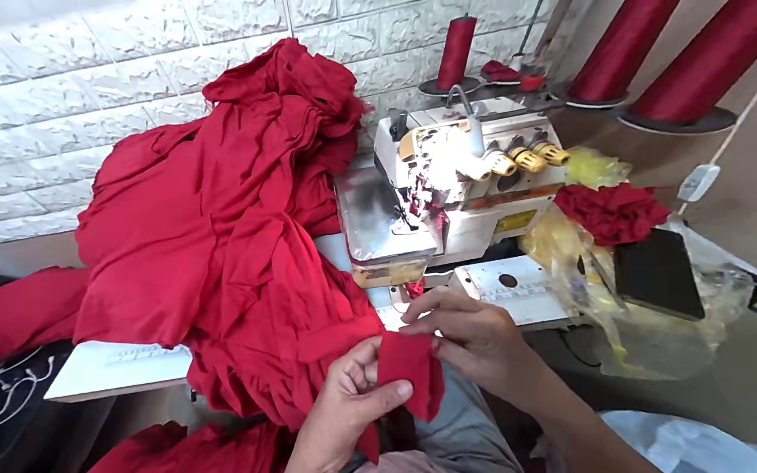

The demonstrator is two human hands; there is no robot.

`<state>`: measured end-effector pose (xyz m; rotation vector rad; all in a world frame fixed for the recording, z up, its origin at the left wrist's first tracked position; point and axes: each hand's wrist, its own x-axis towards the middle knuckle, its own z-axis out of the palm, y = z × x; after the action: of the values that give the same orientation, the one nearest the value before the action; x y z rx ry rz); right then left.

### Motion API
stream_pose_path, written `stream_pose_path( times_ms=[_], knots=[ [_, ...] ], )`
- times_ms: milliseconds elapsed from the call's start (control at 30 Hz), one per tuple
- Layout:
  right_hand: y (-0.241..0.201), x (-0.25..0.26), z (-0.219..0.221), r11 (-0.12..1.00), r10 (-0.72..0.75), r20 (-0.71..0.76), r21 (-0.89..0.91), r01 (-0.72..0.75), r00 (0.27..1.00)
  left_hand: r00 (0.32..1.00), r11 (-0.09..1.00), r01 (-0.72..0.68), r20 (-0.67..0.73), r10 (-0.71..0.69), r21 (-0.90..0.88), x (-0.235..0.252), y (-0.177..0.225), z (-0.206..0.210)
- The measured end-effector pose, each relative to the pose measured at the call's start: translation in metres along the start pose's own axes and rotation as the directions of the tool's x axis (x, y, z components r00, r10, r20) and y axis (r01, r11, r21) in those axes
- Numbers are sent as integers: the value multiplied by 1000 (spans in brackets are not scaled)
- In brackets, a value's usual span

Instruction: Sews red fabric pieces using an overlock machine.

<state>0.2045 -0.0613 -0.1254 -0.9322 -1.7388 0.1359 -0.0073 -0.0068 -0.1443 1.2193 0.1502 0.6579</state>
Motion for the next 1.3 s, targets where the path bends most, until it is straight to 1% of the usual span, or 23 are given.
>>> stream_pose_path(
  times_ms=[100, 167, 200, 267, 300, 367, 400, 433, 500, 533, 567, 600, 633, 667, 733, 800, 867, 967, 1100, 1167, 1300],
  knots=[
    [2, -2, -9, 985, 97, 21, 143, -99, 995, 993, 999, -13, -120, 19, 50, 0, 6, 6],
    [1, -4, -12, 933, 152, 91, 314, -173, 984, 987, 998, -38, -152, 45, 47, 1, 8, 8],
    [0, -5, -14, 913, 153, 129, 361, -190, 980, 987, 998, -49, -150, 56, 51, 2, 9, 9],
    [-1, -5, -16, 925, 123, 159, 340, -171, 980, 989, 992, -57, -132, 72, 115, 4, 11, 14],
    [-2, -5, -17, 947, 106, 154, 285, -147, 982, 987, 983, -55, -141, 80, 176, 5, 12, 18],
    [-6, -5, -16, 986, 92, 98, 129, -105, 991, 969, 940, -49, -212, 126, 338, 9, 11, 28],
    [-9, -6, -14, 993, 93, 72, 61, -98, 993, 951, 893, -50, -251, 179, 448, 11, 9, 33],
    [-11, -7, -13, 995, 98, 53, -10, -98, 994, 928, 816, -53, -274, 253, 575, 14, 5, 36],
    [-16, -10, -11, 980, 122, 24, -164, -116, 992, 873, 582, -53, -245, 421, 812, 17, -4, 36],
    [-18, -12, -10, 965, 130, 14, -231, -124, 991, 850, 454, -50, -201, 486, 889, 18, -8, 35],
    [-19, -13, -10, 949, 134, 7, -289, -126, 991, 833, 353, -54, -153, 532, 934, 19, -11, 33],
    [-20, -14, -10, 932, 133, -1, -339, -125, 991, 825, 285, -59, -114, 553, 957, 20, -12, 32],
    [-19, -15, -10, 916, 130, -8, -383, -123, 992, 827, 247, -65, -87, 555, 967, 19, -12, 33],
    [-18, -16, -11, 903, 127, -13, -412, -121, 992, 837, 246, -77, -72, 543, 966, 17, -11, 33],
    [-14, -17, -14, 896, 115, -13, -430, -110, 993, 861, 277, -90, -65, 504, 957, 15, -11, 34],
    [-10, -19, -16, 902, 109, -6, -419, -101, 994, 859, 246, -82, -56, 509, 966, 14, -13, 33],
    [-8, -21, -17, 918, 123, 12, -381, -109, 992, 847, 214, -57, -66, 527, 975, 14, -14, 32],
    [-8, -23, -16, 936, 148, 39, -329, -127, 988, 844, 234, -55, -80, 530, 971, 13, -12, 30],
    [-6, -26, -13, 952, 172, 52, -266, -152, 984, 859, 245, -58, -76, 506, 968, 11, -13, 28],
    [-3, -28, -10, 952, 163, 53, -272, -142, 985, 855, 214, -50, -69, 515, 976, 9, -13, 27],
    [0, -30, 1, 932, 156, 58, -339, -127, 986, 832, 93, 2, -53, 552, 996, -1, -8, 22]
  ],
)
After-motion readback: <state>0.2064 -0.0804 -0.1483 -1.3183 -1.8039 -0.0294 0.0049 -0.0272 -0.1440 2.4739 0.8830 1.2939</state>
